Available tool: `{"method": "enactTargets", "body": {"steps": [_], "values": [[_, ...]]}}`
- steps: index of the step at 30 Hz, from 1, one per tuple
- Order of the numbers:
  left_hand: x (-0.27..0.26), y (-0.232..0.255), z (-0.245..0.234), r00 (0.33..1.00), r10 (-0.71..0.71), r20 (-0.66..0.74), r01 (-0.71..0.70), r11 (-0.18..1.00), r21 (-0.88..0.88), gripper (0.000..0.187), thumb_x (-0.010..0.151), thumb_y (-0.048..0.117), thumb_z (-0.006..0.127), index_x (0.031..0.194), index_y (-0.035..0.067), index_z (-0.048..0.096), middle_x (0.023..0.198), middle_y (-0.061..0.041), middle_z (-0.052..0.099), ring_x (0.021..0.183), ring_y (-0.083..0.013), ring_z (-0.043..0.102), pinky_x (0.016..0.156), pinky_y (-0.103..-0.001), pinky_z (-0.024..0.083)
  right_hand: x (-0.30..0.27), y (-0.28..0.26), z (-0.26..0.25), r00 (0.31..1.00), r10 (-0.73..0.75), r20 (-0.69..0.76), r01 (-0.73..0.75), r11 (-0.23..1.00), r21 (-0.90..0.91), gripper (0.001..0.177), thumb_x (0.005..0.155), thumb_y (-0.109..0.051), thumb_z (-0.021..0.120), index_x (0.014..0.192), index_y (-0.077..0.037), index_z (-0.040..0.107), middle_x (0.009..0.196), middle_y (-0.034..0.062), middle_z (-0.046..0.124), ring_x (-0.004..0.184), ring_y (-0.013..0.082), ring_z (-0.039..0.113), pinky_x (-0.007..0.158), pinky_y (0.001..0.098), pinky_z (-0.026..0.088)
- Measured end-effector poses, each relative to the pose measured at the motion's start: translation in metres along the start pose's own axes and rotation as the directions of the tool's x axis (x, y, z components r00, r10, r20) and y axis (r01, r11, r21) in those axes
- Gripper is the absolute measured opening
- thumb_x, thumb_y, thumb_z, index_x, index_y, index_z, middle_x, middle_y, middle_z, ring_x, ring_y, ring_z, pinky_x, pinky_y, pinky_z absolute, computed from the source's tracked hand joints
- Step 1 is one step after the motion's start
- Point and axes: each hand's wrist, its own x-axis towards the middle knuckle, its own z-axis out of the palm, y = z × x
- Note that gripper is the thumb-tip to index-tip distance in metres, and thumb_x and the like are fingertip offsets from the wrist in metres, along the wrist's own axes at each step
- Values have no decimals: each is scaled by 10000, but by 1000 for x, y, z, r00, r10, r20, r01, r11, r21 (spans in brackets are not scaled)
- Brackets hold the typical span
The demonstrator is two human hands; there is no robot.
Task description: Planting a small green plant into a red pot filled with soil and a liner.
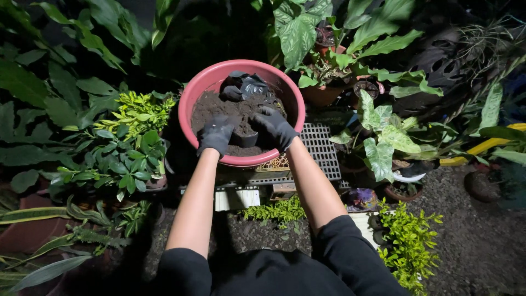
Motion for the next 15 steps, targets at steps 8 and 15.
{"method": "enactTargets", "body": {"steps": [8,15], "values": [[-6,3,-2,988,3,153,59,913,-403,287,935,289,616,1164,141,706,825,-138,722,594,-247,648,555,-394,546,16,17,-11,997,-54,-51,14,813,-582,375,965,-244,718,1241,9,695,1022,25,757,909,108,662,773,267,540],[-6,14,-10,999,-33,43,41,979,-200,329,918,350,632,1199,200,716,959,-162,727,732,-352,689,683,-443,558,11,9,3,986,-75,-148,-22,824,-567,410,918,-208,794,1239,11,661,998,23,734,864,104,648,739,283,547]]}}
